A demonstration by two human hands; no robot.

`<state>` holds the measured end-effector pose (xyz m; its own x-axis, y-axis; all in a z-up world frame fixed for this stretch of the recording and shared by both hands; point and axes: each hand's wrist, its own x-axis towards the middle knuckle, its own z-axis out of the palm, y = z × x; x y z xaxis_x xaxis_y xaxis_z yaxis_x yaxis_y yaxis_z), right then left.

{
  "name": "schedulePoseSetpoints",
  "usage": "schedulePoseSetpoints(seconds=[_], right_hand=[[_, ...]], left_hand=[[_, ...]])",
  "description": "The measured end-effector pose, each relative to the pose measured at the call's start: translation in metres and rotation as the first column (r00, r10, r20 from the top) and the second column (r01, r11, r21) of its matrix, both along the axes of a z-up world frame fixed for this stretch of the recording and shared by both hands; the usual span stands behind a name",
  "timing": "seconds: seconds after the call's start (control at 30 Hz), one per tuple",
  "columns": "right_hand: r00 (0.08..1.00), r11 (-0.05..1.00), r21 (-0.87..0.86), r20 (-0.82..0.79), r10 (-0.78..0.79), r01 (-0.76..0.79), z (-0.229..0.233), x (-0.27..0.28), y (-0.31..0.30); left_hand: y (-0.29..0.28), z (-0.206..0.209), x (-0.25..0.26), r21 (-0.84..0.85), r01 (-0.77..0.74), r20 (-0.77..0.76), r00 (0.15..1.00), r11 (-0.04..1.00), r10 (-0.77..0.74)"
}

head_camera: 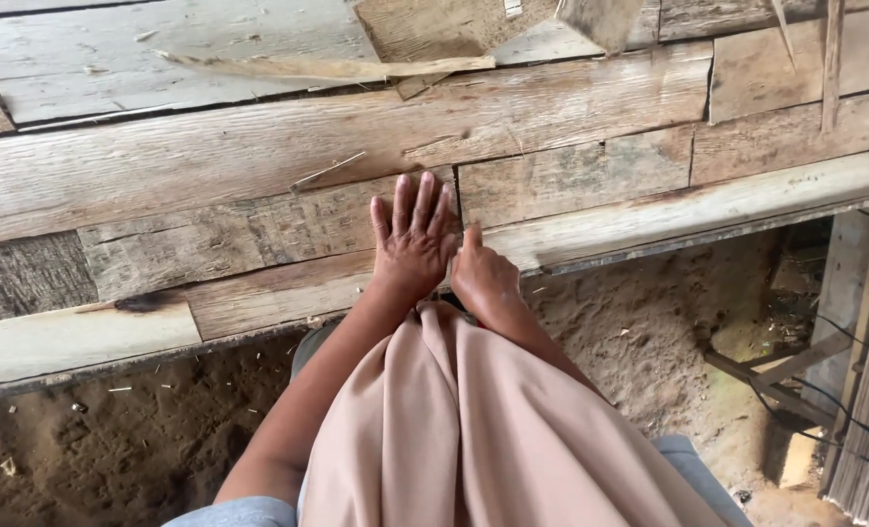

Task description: The person uses a red utility knife to cut and trim wooden planks on a workbench. They repeatedly position the planks, score the wood, and separate pieces, handling several planks one at a time.

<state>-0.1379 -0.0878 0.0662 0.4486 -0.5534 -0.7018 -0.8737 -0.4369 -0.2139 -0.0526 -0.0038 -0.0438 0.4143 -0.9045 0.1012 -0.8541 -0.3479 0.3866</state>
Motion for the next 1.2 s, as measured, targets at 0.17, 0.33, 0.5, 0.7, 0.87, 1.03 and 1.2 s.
schedulePoseSetpoints(seconds=[0.17, 0.33, 0.5, 0.7, 0.87, 1.03, 1.2], right_hand=[[0.998, 0.999, 0.043, -0.067, -0.006, 0.008, 0.005, -0.006, -0.003], [0.986, 0.988, 0.020, 0.049, -0.157, 0.156, 0.002, 0.011, -0.025], [0.996, 0.995, 0.031, -0.014, -0.090, 0.091, -0.012, 0.027, -0.038], [0.997, 0.998, 0.046, -0.072, -0.036, 0.039, -0.025, 0.026, -0.040], [0.995, 0.995, 0.093, -0.097, -0.020, 0.029, -0.013, 0.033, -0.040], [0.995, 0.994, 0.101, -0.088, -0.036, 0.045, -0.020, 0.020, -0.031], [0.991, 0.998, 0.042, -0.131, 0.042, -0.037, -0.030, 0.004, -0.014]], left_hand=[[0.001, 0.003, -0.001, 0.006, 0.003, 0.002, 1.000, 1.000, -0.003], [0.003, 0.016, 0.002, 0.125, 0.053, -0.159, 0.987, 0.991, -0.033], [0.001, 0.024, 0.007, 0.201, 0.090, -0.200, 0.979, 0.975, -0.049], [0.000, 0.023, 0.008, 0.243, 0.102, -0.212, 0.976, 0.965, -0.050], [0.000, 0.018, 0.003, 0.219, 0.074, -0.174, 0.984, 0.973, -0.036], [-0.001, 0.019, 0.006, 0.226, 0.068, -0.191, 0.981, 0.972, -0.024], [-0.001, 0.009, 0.002, 0.134, 0.038, -0.114, 0.993, 0.990, -0.023]])
